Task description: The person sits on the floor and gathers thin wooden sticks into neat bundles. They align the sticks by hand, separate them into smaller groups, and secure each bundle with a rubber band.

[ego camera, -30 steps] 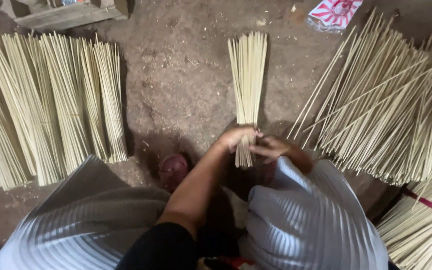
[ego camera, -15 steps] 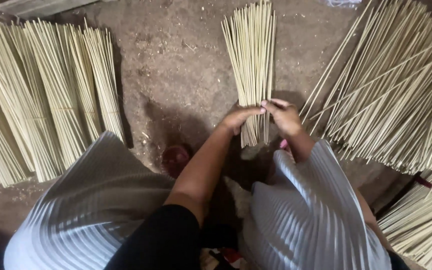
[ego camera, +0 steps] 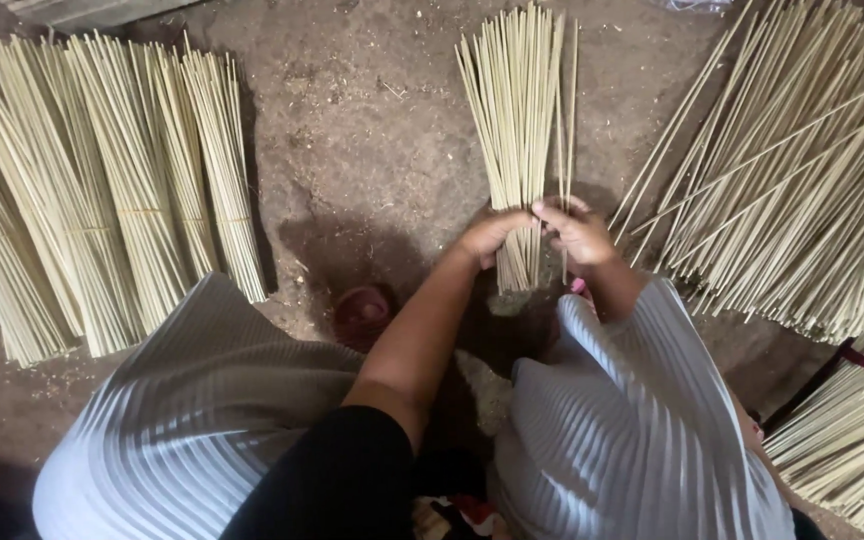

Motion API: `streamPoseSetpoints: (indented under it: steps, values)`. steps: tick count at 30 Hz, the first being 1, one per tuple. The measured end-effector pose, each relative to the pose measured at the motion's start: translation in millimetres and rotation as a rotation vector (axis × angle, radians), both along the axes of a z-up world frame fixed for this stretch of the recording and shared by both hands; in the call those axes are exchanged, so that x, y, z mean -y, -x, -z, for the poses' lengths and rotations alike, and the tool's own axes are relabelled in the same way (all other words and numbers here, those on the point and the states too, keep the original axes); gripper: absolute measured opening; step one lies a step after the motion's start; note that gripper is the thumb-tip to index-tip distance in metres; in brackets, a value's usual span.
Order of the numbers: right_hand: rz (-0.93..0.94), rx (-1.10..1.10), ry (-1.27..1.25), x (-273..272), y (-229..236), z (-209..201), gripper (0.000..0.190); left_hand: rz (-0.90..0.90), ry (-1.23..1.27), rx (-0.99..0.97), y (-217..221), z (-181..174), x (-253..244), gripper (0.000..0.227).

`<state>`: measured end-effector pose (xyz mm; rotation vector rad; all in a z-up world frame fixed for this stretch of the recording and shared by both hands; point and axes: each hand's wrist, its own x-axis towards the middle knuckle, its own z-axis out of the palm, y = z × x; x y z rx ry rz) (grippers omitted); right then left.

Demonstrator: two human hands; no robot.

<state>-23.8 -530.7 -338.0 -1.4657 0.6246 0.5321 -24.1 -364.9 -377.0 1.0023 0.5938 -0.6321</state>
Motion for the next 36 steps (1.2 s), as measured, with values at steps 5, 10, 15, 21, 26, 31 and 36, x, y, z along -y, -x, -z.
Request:
streamPoseSetpoints:
  steps: [5, 10, 15, 21, 26, 31, 36]
  values:
    - [0.024, -0.019, 0.046, 2, -2, 25, 0.030, -0.004, -0.047, 0.053, 5, 8, -4, 0.102]
    - [0.039, -0.015, 0.046, -8, 11, 4, 0.024, -0.026, -0.070, 0.084, 13, -29, -8, 0.099]
    - [-0.018, -0.004, 0.157, -25, 19, -60, 0.035, -0.015, -0.128, 0.129, 22, -31, -24, 0.098]
    - [0.047, -0.066, 0.077, 35, 33, 187, 0.029, 0.002, -0.130, 0.144, 20, 14, -1, 0.082]
    - [0.092, -0.077, 0.066, -4, 29, -11, 0.030, -0.003, -0.113, 0.139, 23, -37, -10, 0.072]
    - [0.148, -0.180, -0.219, -8, 23, -12, 0.031, -0.026, -0.067, 0.098, 28, -21, -13, 0.086]
    - [0.115, 0.018, -0.069, -13, 28, -31, 0.027, -0.017, -0.057, 0.055, 29, -29, -21, 0.089]
